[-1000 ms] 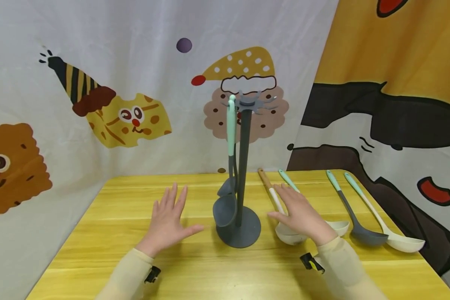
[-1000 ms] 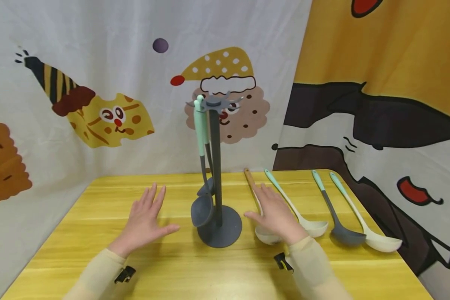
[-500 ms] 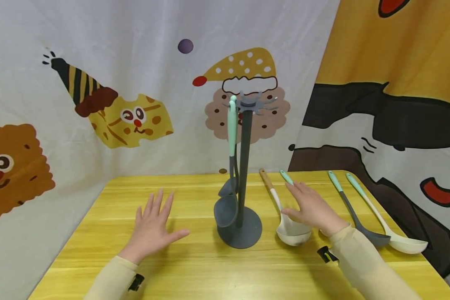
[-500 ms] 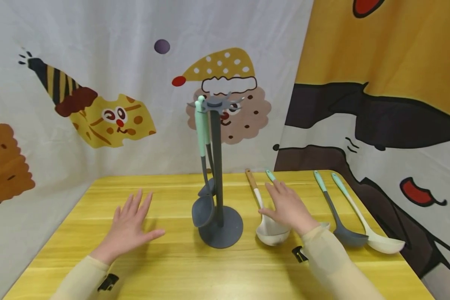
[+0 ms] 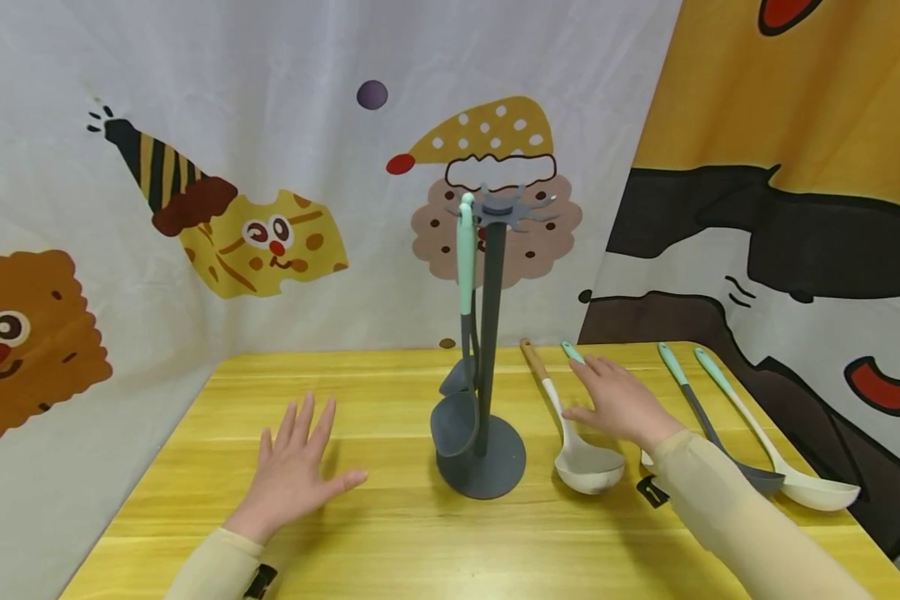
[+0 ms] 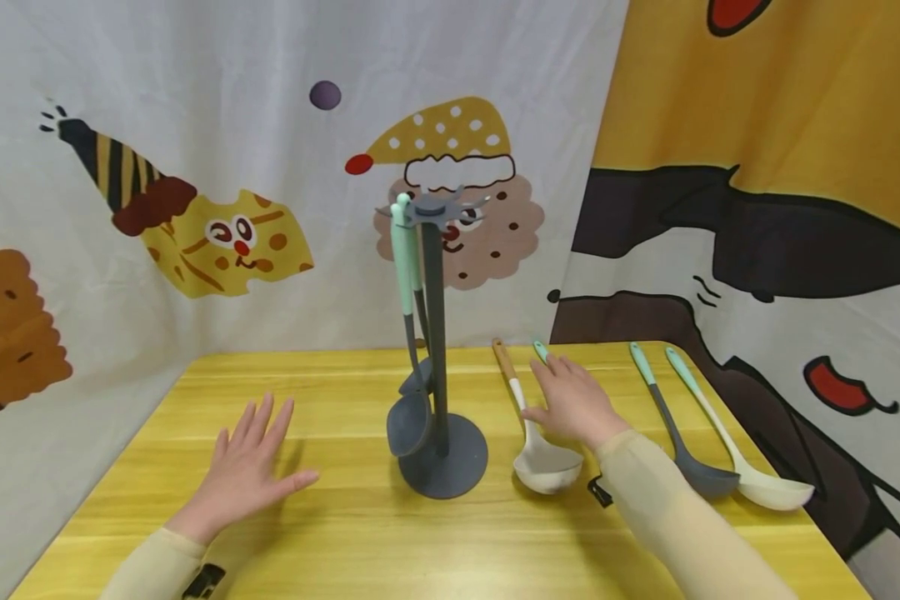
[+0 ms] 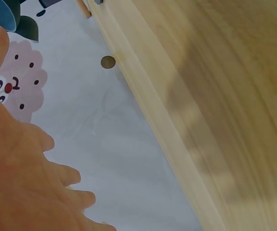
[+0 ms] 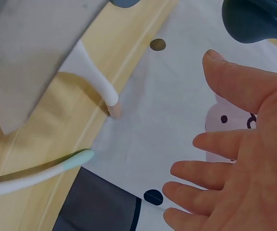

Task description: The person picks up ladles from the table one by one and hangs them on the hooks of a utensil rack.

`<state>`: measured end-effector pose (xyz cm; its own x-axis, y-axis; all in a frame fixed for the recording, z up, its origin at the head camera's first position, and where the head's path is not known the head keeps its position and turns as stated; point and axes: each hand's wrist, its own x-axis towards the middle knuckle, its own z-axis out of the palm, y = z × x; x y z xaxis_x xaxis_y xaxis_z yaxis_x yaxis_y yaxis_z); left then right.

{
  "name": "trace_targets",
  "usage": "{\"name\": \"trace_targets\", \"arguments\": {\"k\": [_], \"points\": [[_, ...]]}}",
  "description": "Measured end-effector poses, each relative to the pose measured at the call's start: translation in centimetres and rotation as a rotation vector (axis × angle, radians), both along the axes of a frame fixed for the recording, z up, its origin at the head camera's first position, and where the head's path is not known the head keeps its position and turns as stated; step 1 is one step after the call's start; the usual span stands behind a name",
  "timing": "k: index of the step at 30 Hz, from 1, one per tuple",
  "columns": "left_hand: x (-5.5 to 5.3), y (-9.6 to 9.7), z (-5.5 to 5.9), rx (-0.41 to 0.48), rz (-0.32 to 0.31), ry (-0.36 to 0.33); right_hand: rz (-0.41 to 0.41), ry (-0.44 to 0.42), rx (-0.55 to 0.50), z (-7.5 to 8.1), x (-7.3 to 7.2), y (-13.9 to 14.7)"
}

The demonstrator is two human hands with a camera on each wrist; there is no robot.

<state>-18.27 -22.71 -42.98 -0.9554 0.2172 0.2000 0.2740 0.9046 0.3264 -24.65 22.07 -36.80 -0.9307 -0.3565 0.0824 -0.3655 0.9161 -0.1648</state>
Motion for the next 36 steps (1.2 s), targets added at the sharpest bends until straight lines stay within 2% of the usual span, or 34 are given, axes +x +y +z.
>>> {"name": "trace_targets", "arguments": {"k": [8,14,27,36], "points": [[0.4,-0.2,-0.2,-0.007,0.008,-0.018,-0.026,-0.061,0.044,0.0,-1.4,-0.5],[0.6,0.0,-0.8,-0.02,0.006,-0.02,-0.041,-0.119,0.055,0.0,-2.7,-0.7],[0.4,1.1,-1.5,-0.033,0.001,-0.025,-0.07,-0.23,0.044,0.1,-5.1,-1.7],[0.2,2.3,-2.0,-0.011,-0.022,-0.054,-0.083,-0.265,0.021,-0.1,-5.9,-2.5]]}}
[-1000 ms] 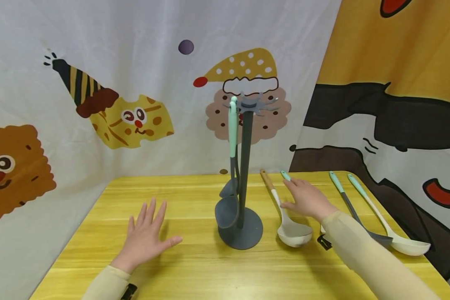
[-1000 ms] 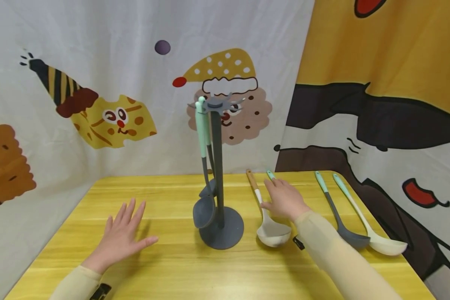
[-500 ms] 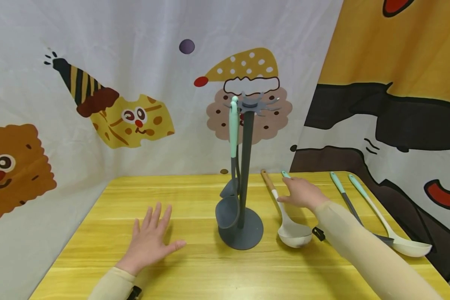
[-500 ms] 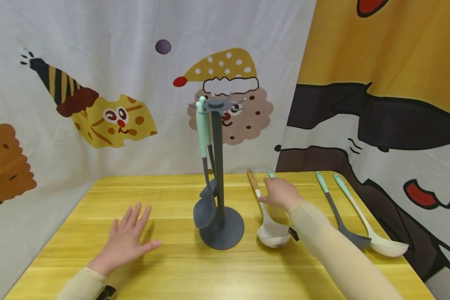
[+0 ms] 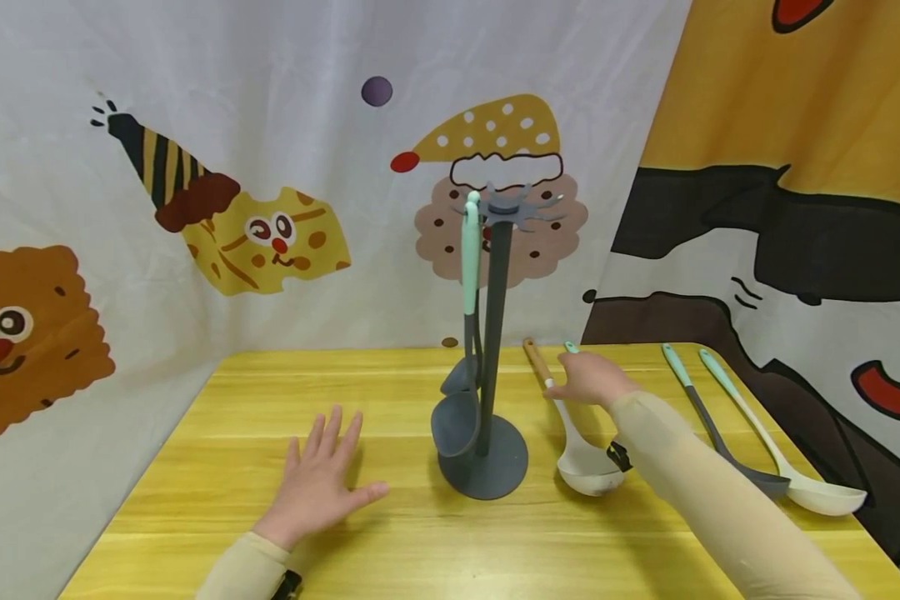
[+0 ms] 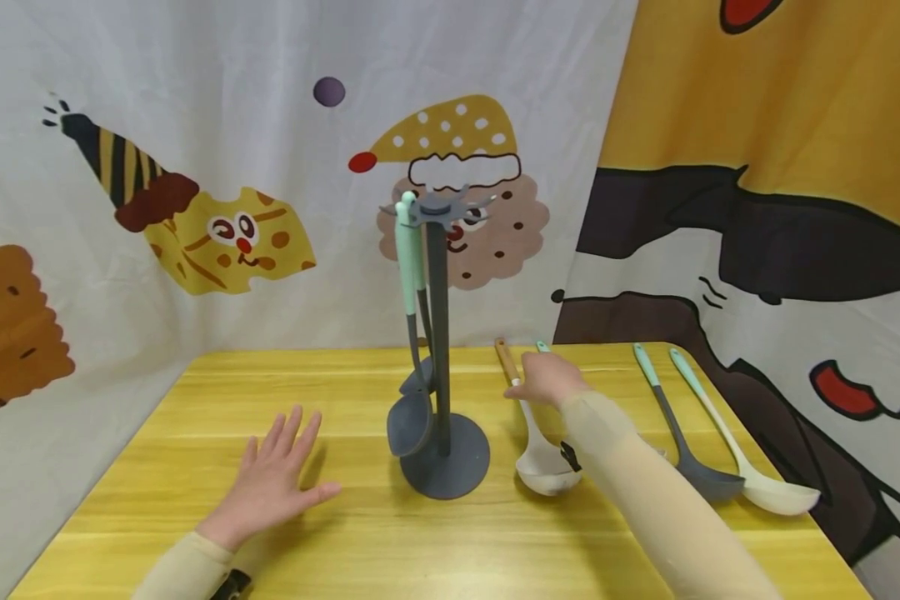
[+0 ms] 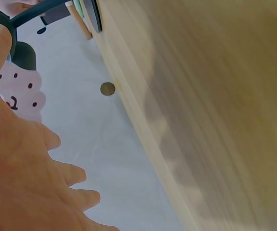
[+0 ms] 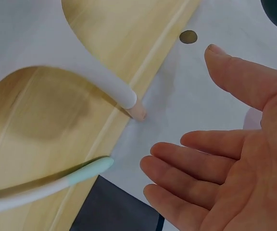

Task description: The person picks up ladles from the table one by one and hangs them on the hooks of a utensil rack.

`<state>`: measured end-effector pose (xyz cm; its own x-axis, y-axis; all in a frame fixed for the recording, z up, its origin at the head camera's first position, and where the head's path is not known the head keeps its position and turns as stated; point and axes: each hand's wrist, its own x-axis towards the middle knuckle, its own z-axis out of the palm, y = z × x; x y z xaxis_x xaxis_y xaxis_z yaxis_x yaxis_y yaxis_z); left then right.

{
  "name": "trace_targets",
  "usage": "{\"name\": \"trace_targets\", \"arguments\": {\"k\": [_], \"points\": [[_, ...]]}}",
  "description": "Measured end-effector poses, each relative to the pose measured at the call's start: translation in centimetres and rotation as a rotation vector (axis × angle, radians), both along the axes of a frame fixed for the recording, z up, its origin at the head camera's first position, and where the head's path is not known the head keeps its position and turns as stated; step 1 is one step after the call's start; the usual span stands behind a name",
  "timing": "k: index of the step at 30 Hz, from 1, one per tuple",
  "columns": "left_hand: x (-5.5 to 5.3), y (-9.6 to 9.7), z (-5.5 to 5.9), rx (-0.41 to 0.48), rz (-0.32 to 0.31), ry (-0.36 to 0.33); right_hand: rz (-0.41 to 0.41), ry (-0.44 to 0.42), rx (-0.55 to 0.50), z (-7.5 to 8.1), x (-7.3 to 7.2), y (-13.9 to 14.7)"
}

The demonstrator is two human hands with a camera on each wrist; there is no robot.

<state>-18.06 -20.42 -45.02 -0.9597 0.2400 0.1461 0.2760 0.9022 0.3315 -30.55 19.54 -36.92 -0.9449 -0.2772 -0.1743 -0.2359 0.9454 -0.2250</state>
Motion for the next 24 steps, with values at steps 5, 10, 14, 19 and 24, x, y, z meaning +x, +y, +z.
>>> {"name": "trace_targets", "arguments": {"k": [5,10,14,19,24], "points": [[-0.1,0.9,0.3,0.019,-0.014,-0.015,-0.034,-0.029,0.001,-0.4,-0.4,-0.2],[-0.3,1.7,0.4,0.045,-0.02,-0.028,-0.053,-0.059,0.018,-0.7,-0.6,-0.2],[-0.4,2.2,0.4,0.048,-0.025,-0.035,-0.055,-0.085,0.025,-0.5,-0.5,-0.2],[-0.5,2.8,0.4,0.052,-0.036,-0.036,-0.061,-0.114,0.027,-0.6,-0.6,-0.3],[-0.5,3.3,0.2,0.034,-0.041,-0.046,-0.085,-0.149,0.021,-1.0,-1.1,-0.3]]}}
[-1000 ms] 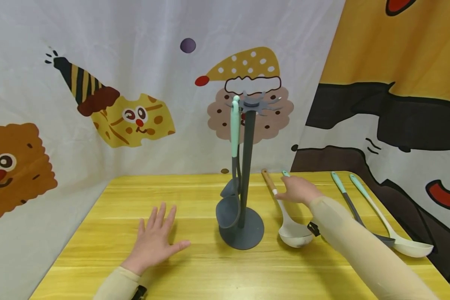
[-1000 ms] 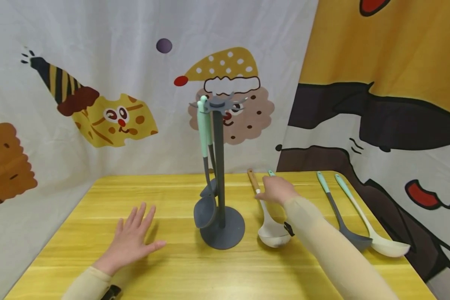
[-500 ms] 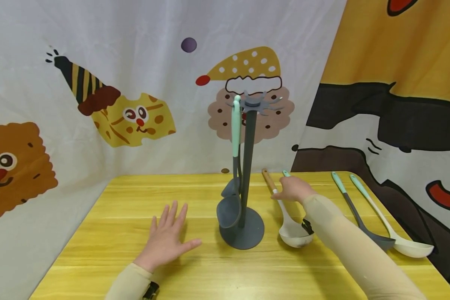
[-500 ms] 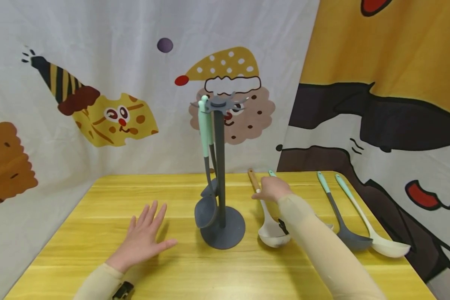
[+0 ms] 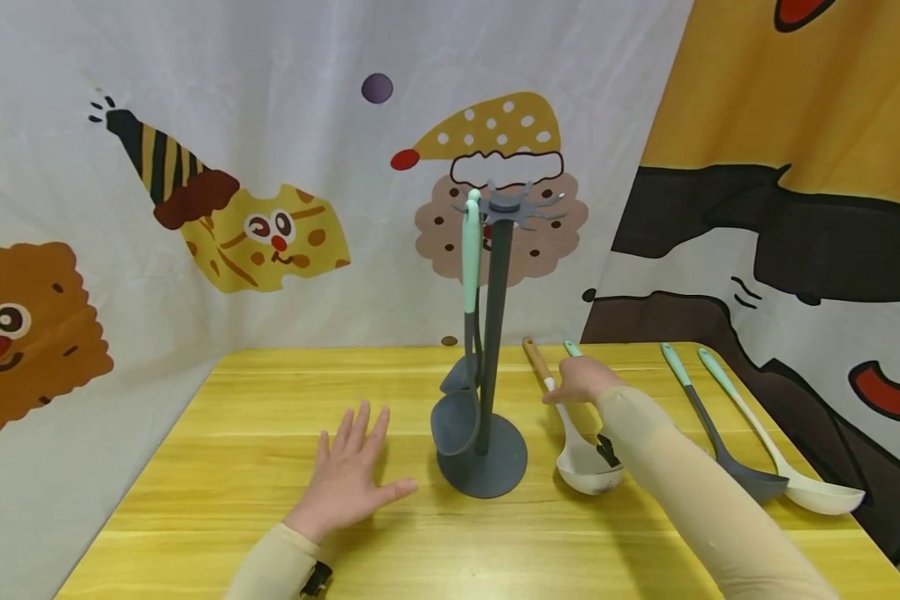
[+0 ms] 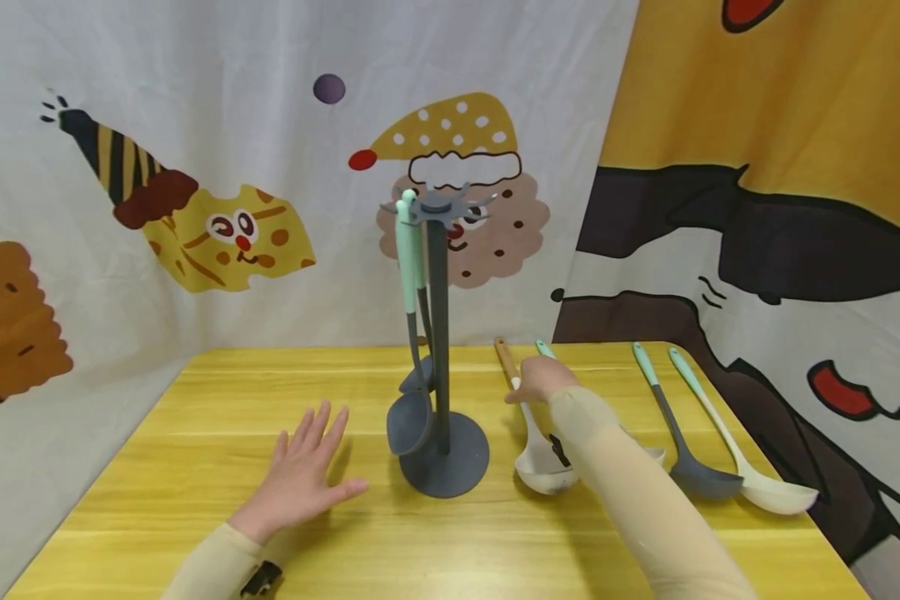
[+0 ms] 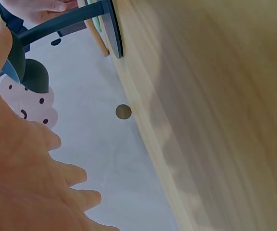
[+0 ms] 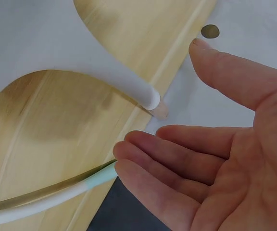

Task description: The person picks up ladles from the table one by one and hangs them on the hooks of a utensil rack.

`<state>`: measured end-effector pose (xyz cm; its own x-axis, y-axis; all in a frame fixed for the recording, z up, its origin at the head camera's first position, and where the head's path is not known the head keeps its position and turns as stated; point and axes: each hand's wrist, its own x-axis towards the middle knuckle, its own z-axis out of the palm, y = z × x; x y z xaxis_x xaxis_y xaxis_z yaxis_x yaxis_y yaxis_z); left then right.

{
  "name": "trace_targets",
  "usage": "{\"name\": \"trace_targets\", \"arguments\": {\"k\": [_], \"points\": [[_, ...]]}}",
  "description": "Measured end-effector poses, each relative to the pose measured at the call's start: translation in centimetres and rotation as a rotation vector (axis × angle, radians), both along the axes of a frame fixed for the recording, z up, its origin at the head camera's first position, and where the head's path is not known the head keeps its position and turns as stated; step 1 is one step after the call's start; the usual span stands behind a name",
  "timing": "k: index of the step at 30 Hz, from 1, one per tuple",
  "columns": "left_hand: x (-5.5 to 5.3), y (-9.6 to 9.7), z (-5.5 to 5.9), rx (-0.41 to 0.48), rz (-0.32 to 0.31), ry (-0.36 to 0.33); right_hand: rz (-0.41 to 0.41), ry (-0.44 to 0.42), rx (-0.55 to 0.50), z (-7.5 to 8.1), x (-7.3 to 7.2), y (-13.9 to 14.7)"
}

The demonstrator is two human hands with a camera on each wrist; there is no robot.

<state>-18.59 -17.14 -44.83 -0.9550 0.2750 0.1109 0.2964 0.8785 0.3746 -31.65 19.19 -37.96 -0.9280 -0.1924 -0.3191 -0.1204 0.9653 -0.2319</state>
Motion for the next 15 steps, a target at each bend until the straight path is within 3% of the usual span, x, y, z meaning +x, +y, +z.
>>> {"name": "trace_targets", "arguments": {"k": [15], "points": [[0.1,1.1,-0.5,-0.016,-0.051,-0.046,-0.02,-0.035,0.0,-0.7,-0.9,-0.5]]}}
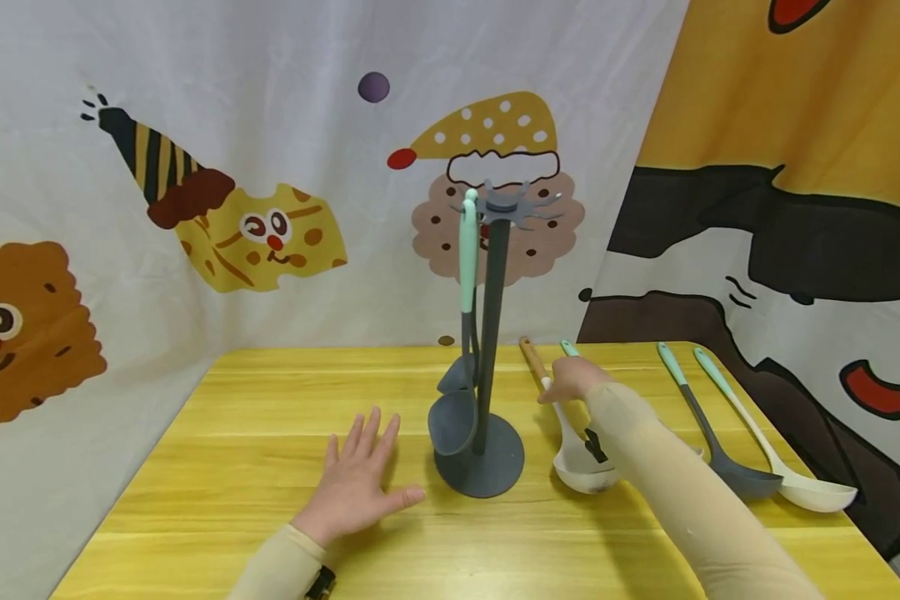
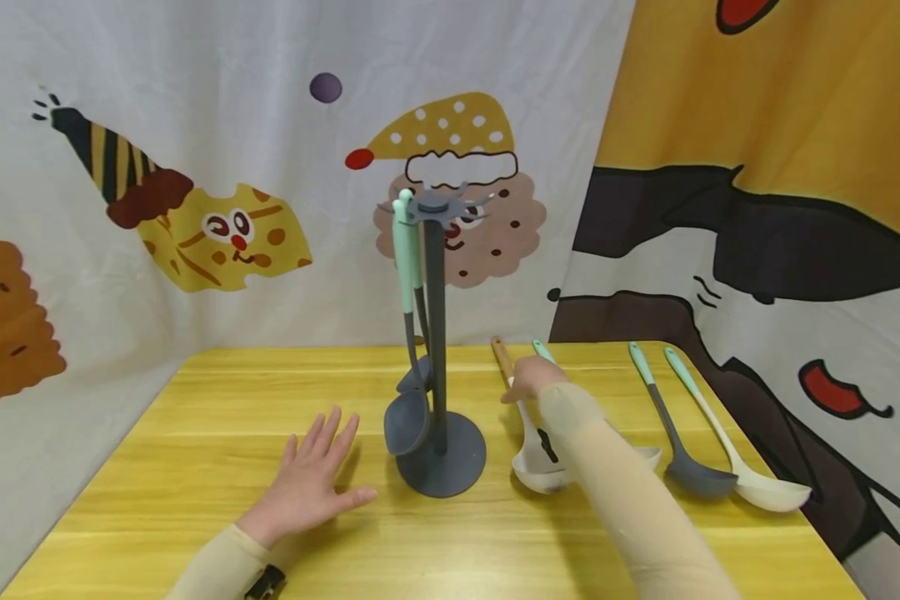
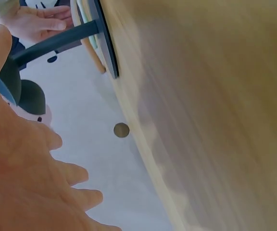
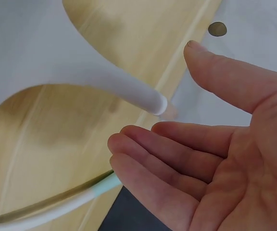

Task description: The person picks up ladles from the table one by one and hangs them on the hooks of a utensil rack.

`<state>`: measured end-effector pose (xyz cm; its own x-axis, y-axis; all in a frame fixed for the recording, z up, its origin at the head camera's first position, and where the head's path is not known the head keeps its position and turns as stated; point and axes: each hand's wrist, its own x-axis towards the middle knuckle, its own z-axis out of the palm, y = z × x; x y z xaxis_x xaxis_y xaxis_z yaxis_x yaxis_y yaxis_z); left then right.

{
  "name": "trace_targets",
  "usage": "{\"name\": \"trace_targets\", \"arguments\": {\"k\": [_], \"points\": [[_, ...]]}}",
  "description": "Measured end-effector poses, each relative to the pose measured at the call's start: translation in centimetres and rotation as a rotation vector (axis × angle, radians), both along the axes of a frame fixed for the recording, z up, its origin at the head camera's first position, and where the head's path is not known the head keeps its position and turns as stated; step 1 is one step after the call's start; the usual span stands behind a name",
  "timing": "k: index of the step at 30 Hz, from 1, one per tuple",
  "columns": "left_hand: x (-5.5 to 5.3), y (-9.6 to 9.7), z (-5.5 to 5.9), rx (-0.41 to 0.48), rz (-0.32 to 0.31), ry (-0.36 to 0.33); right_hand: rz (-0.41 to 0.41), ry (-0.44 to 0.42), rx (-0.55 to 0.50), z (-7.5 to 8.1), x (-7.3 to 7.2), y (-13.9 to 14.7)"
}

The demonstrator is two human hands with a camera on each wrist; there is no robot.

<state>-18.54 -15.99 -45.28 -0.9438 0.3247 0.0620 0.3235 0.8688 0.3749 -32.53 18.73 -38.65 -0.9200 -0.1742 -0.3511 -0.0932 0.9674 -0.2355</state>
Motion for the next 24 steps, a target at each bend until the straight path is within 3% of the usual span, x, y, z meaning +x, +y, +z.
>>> {"name": "trace_targets", "arguments": {"k": [10,24], "points": [[0.5,1.4,-0.4,0.001,-0.047,0.007,-0.066,-0.031,-0.035,-1.6,-0.4,-0.1],[1.0,2.6,-0.6,0.0,-0.109,0.004,-0.109,-0.071,-0.051,-2.2,-0.1,-0.5]]}}
